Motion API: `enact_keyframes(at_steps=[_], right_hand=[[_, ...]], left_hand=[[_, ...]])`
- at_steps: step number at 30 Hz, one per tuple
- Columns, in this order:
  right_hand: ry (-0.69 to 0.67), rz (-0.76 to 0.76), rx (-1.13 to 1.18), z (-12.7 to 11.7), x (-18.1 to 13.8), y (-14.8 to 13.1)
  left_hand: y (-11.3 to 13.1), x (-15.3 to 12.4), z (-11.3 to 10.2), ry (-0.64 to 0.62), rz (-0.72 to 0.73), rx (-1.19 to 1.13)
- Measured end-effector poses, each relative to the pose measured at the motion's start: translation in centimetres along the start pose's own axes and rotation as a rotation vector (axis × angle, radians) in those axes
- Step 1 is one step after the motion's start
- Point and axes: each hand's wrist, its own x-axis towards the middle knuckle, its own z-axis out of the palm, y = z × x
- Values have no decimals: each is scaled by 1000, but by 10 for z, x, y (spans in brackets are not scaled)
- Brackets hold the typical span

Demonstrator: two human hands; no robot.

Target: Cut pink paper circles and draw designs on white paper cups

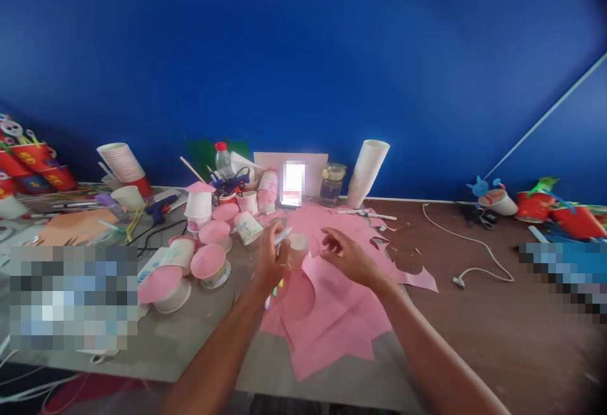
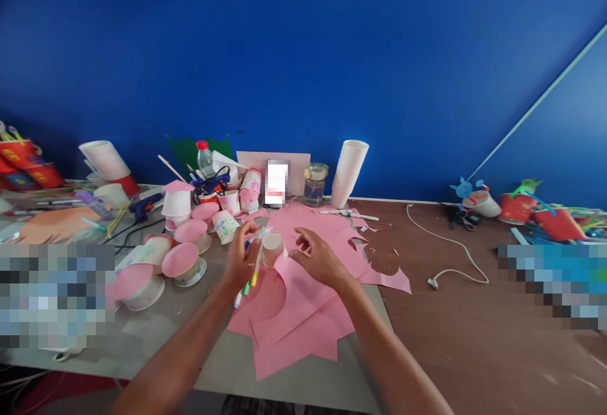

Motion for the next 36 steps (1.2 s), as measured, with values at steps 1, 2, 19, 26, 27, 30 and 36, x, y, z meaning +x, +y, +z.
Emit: enact_keyframes(at_steps=[1, 2, 19, 26, 27, 30, 36], right_hand=[[21, -3, -79, 10, 10, 1], [11, -61, -137, 21, 18, 4], [479, -104, 309, -11, 11, 22], [481, -3, 325, -8, -18, 40], [475, -7, 325, -7, -19, 40], [462, -19, 352, -6, -21, 39], [709, -84, 459, -7, -20, 44]], left_hand=[[0, 0, -1, 29, -30, -26], [1, 0, -1, 52, -52, -51], [13, -16, 11, -481, 206, 267], [6, -16, 15, -615, 137, 360], [6, -15, 15, -614, 123, 356], [5, -12, 15, -600, 59, 263], [-8, 3, 8, -246, -330, -319]])
